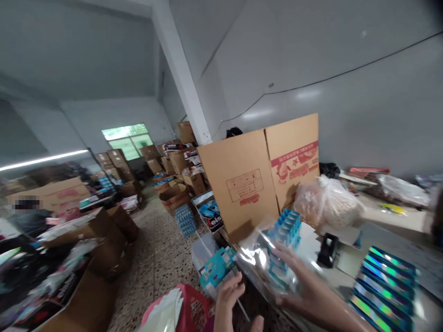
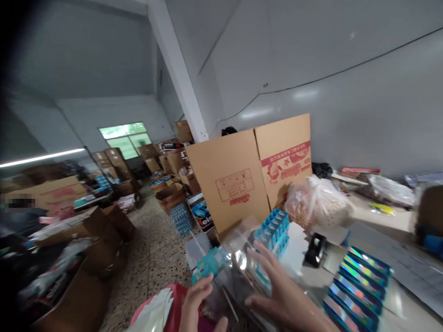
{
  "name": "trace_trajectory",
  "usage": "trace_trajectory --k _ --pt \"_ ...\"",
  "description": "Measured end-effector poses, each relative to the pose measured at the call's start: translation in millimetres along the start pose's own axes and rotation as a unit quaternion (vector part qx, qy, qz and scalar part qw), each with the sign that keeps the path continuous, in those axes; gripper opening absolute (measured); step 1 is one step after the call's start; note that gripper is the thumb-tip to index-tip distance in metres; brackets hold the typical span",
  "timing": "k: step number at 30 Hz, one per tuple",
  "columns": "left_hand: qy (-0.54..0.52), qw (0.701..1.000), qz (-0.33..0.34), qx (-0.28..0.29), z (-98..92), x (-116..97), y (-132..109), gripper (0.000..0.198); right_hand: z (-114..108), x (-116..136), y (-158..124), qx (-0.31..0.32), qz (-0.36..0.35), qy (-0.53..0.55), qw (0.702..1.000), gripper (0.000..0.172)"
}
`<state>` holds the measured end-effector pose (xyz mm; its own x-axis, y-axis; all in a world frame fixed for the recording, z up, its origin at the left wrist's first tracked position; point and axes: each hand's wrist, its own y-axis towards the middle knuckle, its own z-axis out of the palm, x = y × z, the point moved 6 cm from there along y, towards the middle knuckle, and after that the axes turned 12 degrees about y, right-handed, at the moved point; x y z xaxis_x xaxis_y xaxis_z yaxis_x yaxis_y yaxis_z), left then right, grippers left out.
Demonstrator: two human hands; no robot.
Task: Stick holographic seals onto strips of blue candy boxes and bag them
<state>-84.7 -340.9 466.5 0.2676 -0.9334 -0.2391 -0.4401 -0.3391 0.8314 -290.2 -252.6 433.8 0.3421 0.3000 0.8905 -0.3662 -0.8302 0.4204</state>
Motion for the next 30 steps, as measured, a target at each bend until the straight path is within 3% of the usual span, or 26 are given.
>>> trace_trajectory --k 1,3,4,7,9,11,14,16,17,19,21,23,26,29,30 --pt "0.024 0.997 0.06 0.03 3.1 -12.7 2.7 0.039 8.3 1.7 -0.6 0.003 -0.002 0.051 0.999 0.072" --pt "0.073 0.977 0.172 0.107 13.8 -33.4 6.2 0.043 26.0 -1.4 1.1 0.014 0.013 0.199 0.98 0.049" --pt "0.092 0.96 0.216 0.151 21.9 -39.8 6.4 0.046 32.9 -6.2 3.0 0.016 0.03 0.228 0.973 0.045" --pt "0.113 0.949 0.226 0.189 41.5 -39.5 8.0 0.05 35.6 -18.7 9.2 -0.025 0.059 0.37 0.927 0.055" --pt "0.087 0.956 0.217 0.179 49.6 -35.6 5.1 0.046 25.4 -26.0 9.5 -0.091 0.102 0.435 0.89 0.044" --pt "0.04 0.959 0.224 0.169 51.8 -33.6 -0.1 0.038 9.8 -28.7 6.4 -0.163 0.135 0.425 0.88 0.027" --pt "-0.041 0.96 0.234 0.149 44.9 -32.5 -2.8 0.031 -10.9 -33.0 0.0 -0.235 0.167 0.359 0.888 0.02" --pt "-0.083 0.964 0.223 0.122 38.6 -30.9 1.6 0.035 -16.7 -35.7 0.0 -0.218 0.157 0.257 0.928 0.017" --pt "-0.099 0.965 0.216 0.109 36.8 -30.0 5.2 0.038 -16.6 -35.8 1.5 -0.192 0.134 0.178 0.956 0.03" --pt "-0.118 0.966 0.207 0.096 38.6 -28.5 13.7 0.043 -6.4 -35.0 5.7 -0.1 0.068 -0.002 0.993 0.054" --pt "-0.117 0.964 0.214 0.105 48.5 -27.3 22.7 0.049 12.8 -38.2 7.6 0.012 0.015 -0.089 0.996 0.056" --pt "-0.094 0.957 0.236 0.139 67.0 -25.1 30.4 0.054 25.7 -43.8 8.4 0.064 0.004 -0.117 0.991 0.048" --pt "-0.069 0.922 0.31 0.223 104.4 -21.4 34.6 0.056 30.7 -50.0 11.8 0.064 0.021 -0.152 0.986 0.023" --pt "-0.131 0.88 0.354 0.289 135.6 -17.2 36.3 0.047 31.7 -55.9 13.2 0.077 0.06 -0.066 0.993 0.004" --pt "-0.172 0.871 0.346 0.304 142.9 -15.8 38.6 0.041 28.3 -58.3 12.7 0.054 0.084 -0.033 0.994 0.008"
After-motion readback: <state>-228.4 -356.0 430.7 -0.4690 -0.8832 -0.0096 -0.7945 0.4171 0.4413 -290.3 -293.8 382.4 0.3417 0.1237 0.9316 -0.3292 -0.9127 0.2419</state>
